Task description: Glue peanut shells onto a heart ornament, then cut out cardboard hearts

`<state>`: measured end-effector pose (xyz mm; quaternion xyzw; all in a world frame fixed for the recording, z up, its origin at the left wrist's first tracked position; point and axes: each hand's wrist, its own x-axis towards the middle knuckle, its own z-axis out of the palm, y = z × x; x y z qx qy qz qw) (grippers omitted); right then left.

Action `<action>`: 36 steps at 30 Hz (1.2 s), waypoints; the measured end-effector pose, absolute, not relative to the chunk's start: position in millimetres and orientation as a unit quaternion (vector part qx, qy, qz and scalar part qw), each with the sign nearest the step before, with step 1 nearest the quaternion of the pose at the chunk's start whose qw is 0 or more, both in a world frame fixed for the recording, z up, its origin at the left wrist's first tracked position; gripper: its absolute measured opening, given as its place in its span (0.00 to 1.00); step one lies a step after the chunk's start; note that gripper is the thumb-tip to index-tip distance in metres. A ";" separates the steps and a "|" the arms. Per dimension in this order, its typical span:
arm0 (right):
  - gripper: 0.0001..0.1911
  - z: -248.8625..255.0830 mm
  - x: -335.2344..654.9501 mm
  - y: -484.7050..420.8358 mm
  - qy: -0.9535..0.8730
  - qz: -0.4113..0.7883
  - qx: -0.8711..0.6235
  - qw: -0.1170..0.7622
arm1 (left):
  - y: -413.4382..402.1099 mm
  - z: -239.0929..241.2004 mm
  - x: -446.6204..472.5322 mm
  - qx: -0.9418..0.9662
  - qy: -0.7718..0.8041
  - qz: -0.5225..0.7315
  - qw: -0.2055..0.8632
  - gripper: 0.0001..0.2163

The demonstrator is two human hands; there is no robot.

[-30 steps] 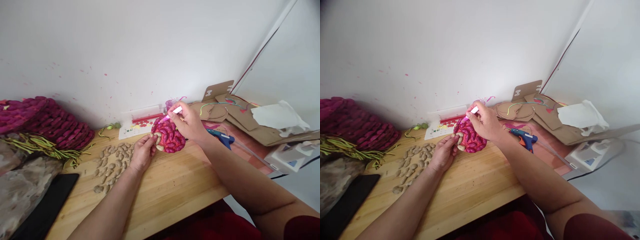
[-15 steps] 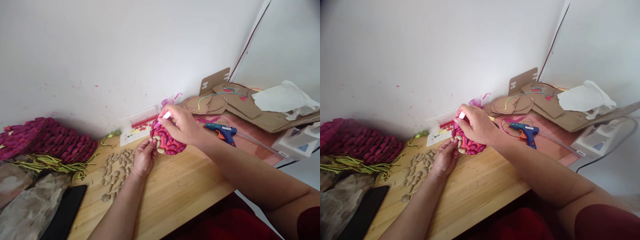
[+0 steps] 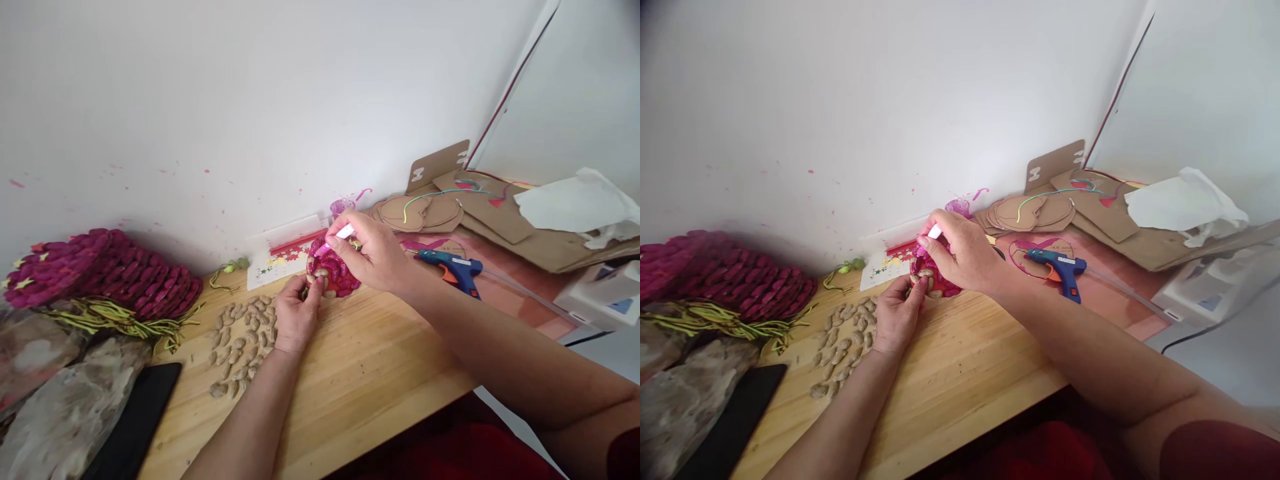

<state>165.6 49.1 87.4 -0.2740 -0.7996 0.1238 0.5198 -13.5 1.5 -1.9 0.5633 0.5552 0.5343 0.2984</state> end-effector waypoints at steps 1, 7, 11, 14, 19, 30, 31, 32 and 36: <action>0.04 87.8 165.4 48.1 -0.799 0.128 -0.271 0.521 | 1.6 -1.9 -13.2 0.562 0.557 0.534 0.298 0.15; 0.04 88.4 164.6 47.3 -0.791 0.157 -0.261 0.530 | 1.2 0.1 -12.2 0.565 0.552 0.549 0.274 0.15; 0.05 87.6 165.0 49.3 -0.782 0.168 -0.277 0.532 | 0.1 2.8 -12.3 0.567 0.544 0.558 0.267 0.16; 0.05 86.7 165.2 49.5 -0.774 0.182 -0.279 0.539 | 0.2 2.6 -12.7 0.567 0.547 0.552 0.273 0.16; 0.04 85.7 164.9 49.1 -0.799 0.161 -0.265 0.516 | 1.1 0.4 -12.9 0.571 0.549 0.554 0.257 0.14; 0.04 85.4 165.9 50.7 -0.793 0.154 -0.278 0.519 | 1.2 0.5 -12.5 0.570 0.558 0.547 0.255 0.15; 0.04 85.1 166.1 51.0 -0.793 0.152 -0.282 0.519 | 1.3 0.6 -12.4 0.572 0.558 0.546 0.254 0.15; 0.04 85.0 166.3 51.1 -0.790 0.149 -0.287 0.520 | 1.4 0.7 -12.3 0.572 0.557 0.546 0.253 0.15; 0.05 84.9 166.1 50.5 -0.771 0.158 -0.297 0.540 | 1.4 1.4 -11.9 0.564 0.556 0.550 0.264 0.15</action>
